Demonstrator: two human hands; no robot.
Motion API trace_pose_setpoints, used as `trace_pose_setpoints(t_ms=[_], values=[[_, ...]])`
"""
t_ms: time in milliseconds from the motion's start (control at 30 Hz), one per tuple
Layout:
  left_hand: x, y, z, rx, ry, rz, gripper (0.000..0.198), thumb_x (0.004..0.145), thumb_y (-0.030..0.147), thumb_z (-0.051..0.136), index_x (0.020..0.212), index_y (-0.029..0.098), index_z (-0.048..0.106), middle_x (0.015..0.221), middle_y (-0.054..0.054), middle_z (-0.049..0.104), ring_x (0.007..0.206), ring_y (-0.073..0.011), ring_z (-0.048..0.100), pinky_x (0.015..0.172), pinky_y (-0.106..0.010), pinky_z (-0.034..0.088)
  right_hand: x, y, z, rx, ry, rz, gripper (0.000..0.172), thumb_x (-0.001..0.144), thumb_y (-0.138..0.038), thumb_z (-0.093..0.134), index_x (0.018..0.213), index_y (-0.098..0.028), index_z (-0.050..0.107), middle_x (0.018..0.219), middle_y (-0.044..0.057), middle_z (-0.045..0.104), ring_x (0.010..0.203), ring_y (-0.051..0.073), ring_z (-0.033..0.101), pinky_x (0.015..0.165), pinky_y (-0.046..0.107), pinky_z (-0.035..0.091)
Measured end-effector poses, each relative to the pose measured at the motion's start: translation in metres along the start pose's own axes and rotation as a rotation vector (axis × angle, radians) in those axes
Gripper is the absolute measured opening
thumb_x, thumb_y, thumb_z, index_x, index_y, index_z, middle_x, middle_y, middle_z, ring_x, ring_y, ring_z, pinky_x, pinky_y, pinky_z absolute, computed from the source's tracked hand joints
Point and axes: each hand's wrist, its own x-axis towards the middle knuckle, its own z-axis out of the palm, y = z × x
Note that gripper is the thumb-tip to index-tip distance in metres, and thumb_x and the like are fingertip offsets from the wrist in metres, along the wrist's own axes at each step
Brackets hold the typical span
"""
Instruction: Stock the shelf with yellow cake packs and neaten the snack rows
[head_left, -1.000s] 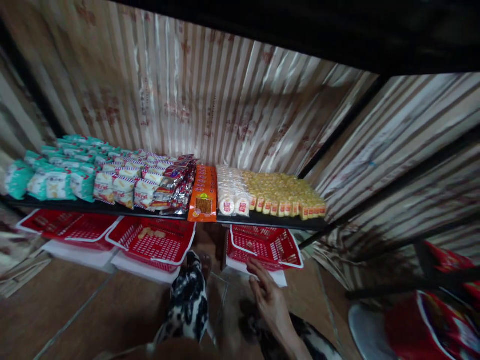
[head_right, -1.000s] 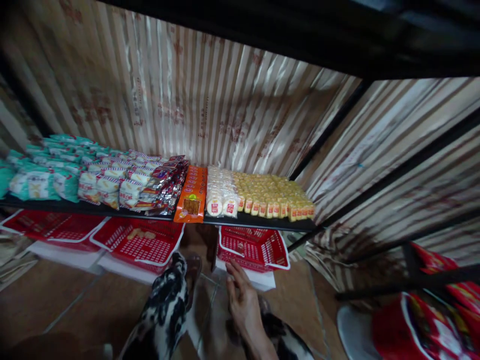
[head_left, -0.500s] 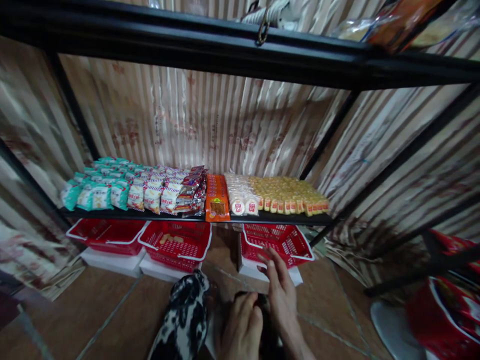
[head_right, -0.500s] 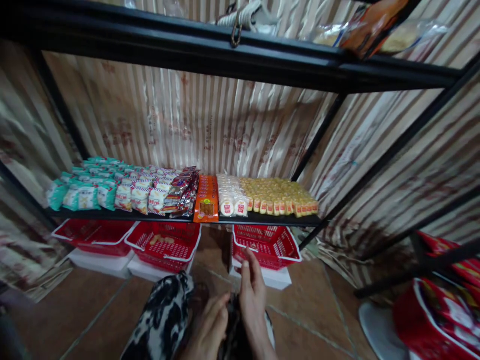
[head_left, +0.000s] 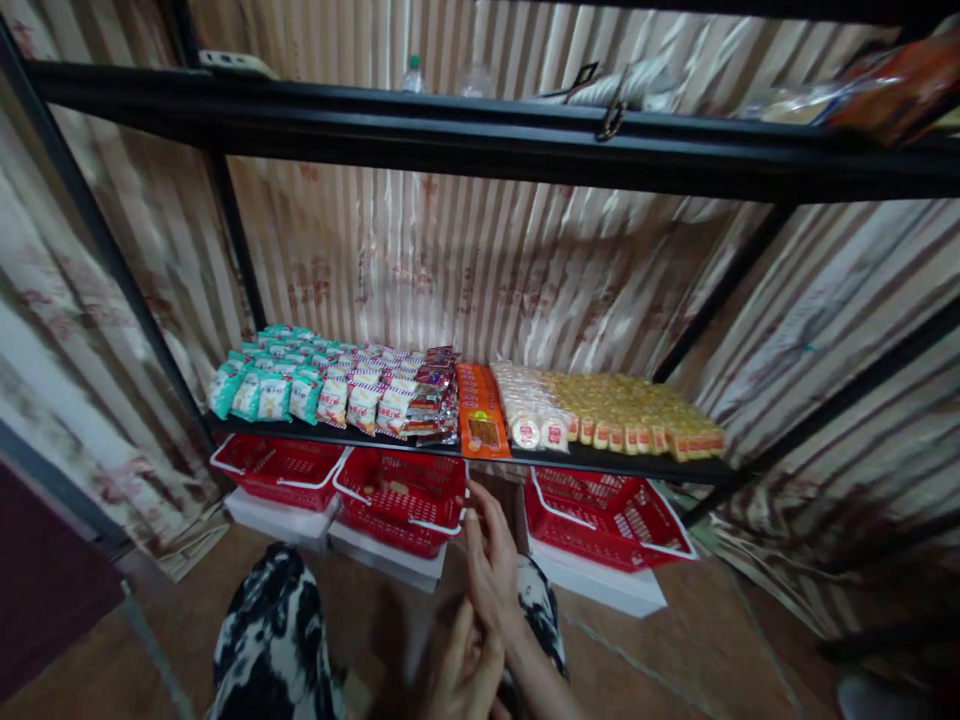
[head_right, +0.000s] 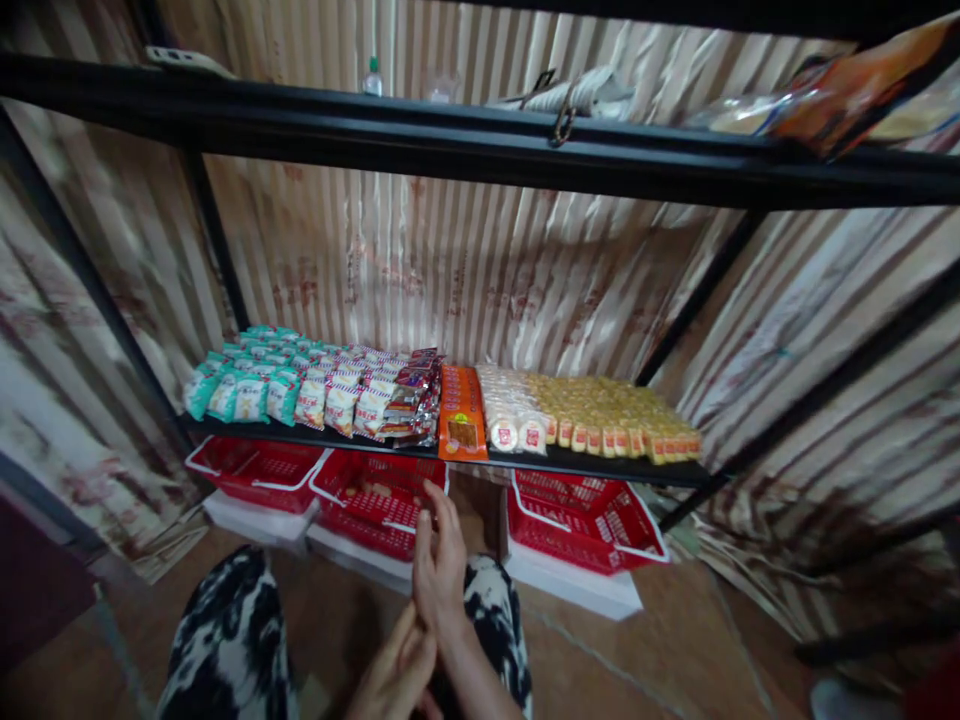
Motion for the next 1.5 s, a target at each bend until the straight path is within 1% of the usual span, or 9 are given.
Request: trace_pose_setpoints(t_ms=[100, 267, 500, 633, 733, 967, 1167, 1267, 1500], values=[[-0.003, 0.009, -0.036, 0.048, 0.065, 0.085, 0.103, 0.067, 0.079, 0.045, 0.143, 0.013, 0.024, 0.12, -0.015, 0.057, 0.063, -0.0134, 0.062, 0.061, -0.023, 0.047, 0.003, -0.007, 0.045, 0.036, -0.079, -0.005, 0.033, 0.092, -0.035, 0.041, 0.119, -0.021, 0.053, 0.121, 0.009, 0.056, 0.112, 0.02, 0.053, 0.098, 0.039, 0.042], [-0.01, 0.034, -0.089, 0.06, 0.025, 0.094, 0.105, 0.068, 0.08, 0.04, 0.144, 0.01, 0.019, 0.099, -0.012, 0.063, 0.069, -0.0162, 0.061, 0.063, -0.024, 0.047, 0.011, -0.021, 0.101, 0.078, -0.131, -0.06, 0.029, 0.091, -0.032, 0.043, 0.115, -0.021, 0.056, 0.118, 0.009, 0.059, 0.113, 0.02, 0.053, 0.097, 0.039, 0.043], [0.0, 0.049, -0.13, -0.076, -0.015, 0.097, 0.11, 0.063, 0.077, 0.053, 0.145, 0.015, 0.015, 0.121, -0.016, 0.057, 0.074, -0.0178, 0.062, 0.064, -0.025, 0.047, 0.027, -0.031, 0.142, 0.085, -0.168, -0.1, 0.029, 0.091, -0.03, 0.042, 0.113, -0.022, 0.058, 0.117, 0.009, 0.059, 0.109, 0.02, 0.056, 0.094, 0.038, 0.046], [0.005, 0.05, -0.147, -0.127, 0.036, 0.081, 0.112, 0.061, 0.076, 0.056, 0.145, 0.015, 0.013, 0.128, -0.018, 0.052, 0.082, -0.0203, 0.064, 0.062, -0.024, 0.047, 0.03, -0.032, 0.162, 0.105, -0.179, -0.057, 0.029, 0.091, -0.03, 0.041, 0.113, -0.022, 0.058, 0.116, 0.009, 0.059, 0.101, 0.019, 0.06, 0.09, 0.036, 0.049], [0.01, 0.048, -0.16, -0.132, 0.044, 0.05, 0.117, 0.059, 0.074, 0.059, 0.146, 0.016, 0.007, 0.128, -0.019, 0.052, 0.084, -0.0217, 0.065, 0.058, -0.023, 0.046, 0.03, -0.033, 0.176, 0.105, -0.206, -0.043, 0.029, 0.091, -0.031, 0.042, 0.112, -0.022, 0.059, 0.115, 0.008, 0.06, 0.106, 0.02, 0.058, 0.094, 0.038, 0.046], [0.005, 0.048, -0.181, -0.208, 0.008, -0.004, 0.111, 0.06, 0.057, 0.072, 0.145, 0.025, 0.009, 0.124, -0.015, 0.056, 0.092, -0.0243, 0.063, 0.067, -0.027, 0.048, 0.025, -0.043, 0.195, 0.172, -0.247, -0.038, 0.027, 0.091, -0.03, 0.042, 0.109, -0.023, 0.061, 0.112, 0.008, 0.061, 0.103, 0.019, 0.059, 0.088, 0.033, 0.051], [-0.005, 0.043, -0.193, -0.337, -0.093, 0.009, 0.105, 0.053, 0.068, 0.07, 0.141, 0.026, 0.03, 0.12, -0.013, 0.06, 0.098, -0.025, 0.062, 0.088, -0.036, 0.043, 0.013, -0.05, 0.193, 0.224, -0.199, -0.032, 0.027, 0.091, -0.03, 0.043, 0.112, -0.024, 0.06, 0.112, 0.007, 0.062, 0.102, 0.019, 0.06, 0.088, 0.033, 0.051], [-0.009, 0.033, -0.2, -0.302, -0.142, -0.012, 0.099, 0.048, 0.068, 0.072, 0.133, 0.027, 0.044, 0.119, -0.01, 0.061, 0.093, -0.0232, 0.064, 0.088, -0.037, 0.043, 0.005, -0.052, 0.186, 0.212, -0.172, 0.001, 0.029, 0.09, -0.033, 0.045, 0.113, -0.023, 0.059, 0.115, 0.008, 0.062, 0.1, 0.02, 0.061, 0.088, 0.034, 0.051], [-0.014, 0.023, -0.231, -0.07, -0.207, 0.032, 0.08, 0.05, 0.064, 0.074, 0.116, 0.021, 0.06, 0.104, -0.01, 0.067, 0.096, -0.0249, 0.063, 0.093, -0.038, 0.041, -0.016, -0.052, 0.184, 0.112, -0.15, -0.014, 0.031, 0.087, -0.039, 0.05, 0.113, -0.025, 0.062, 0.118, 0.008, 0.062, 0.106, 0.023, 0.06, 0.086, 0.036, 0.053]])
